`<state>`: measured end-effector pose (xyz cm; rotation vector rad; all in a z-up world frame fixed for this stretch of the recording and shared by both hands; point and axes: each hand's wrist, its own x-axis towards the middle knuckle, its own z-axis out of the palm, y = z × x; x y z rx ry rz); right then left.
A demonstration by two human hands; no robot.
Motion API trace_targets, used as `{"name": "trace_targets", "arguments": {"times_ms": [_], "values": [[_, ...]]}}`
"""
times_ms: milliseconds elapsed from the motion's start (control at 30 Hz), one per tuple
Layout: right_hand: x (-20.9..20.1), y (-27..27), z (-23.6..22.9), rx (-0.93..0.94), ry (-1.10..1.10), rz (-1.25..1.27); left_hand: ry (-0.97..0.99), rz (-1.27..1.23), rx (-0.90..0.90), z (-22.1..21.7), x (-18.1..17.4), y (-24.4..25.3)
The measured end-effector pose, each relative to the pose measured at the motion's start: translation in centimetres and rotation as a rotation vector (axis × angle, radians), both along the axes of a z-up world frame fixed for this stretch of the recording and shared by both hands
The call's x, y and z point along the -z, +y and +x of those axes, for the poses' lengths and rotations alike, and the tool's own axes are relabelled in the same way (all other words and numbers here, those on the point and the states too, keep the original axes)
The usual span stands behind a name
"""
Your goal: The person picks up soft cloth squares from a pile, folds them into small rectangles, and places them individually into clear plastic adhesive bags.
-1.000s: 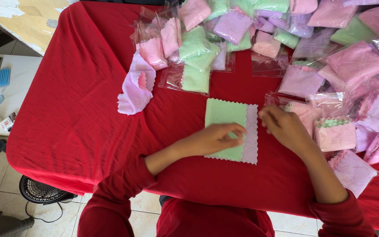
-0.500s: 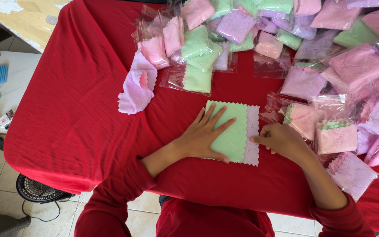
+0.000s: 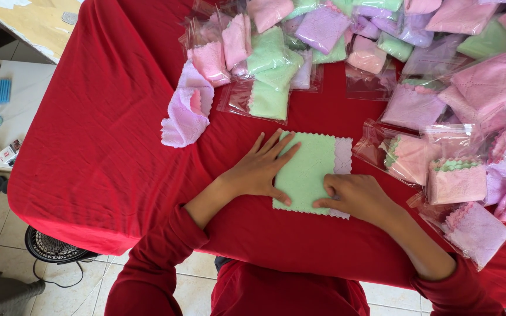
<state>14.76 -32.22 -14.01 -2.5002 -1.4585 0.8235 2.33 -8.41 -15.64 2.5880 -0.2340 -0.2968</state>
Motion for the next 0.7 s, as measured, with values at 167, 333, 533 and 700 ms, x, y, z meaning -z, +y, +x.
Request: {"name": "trace_targets", "arguments": {"times_ms": [167, 333, 533, 700], "values": [[-2.7, -0.6, 1.5, 0.1, 0.053, -0.208, 0.086, 0.011, -0.024, -0.2, -1.4, 0.0], [-2.5, -1.2, 2.9, 0.405, -0.047, -0.313, 0.1, 0.023, -0.03, -0.4, -1.9, -0.2], [-2.8, -0.8, 2.1, 0.482, 0.116, -0.298, -0.005, 0.003, -0.011, 0.0, -0.4, -0.4], [0.8, -1.9, 4.1, 0.514, 0.387, 0.056, -0.017, 0.004, 0.026, -0.3, 0.5, -1.0]]}}
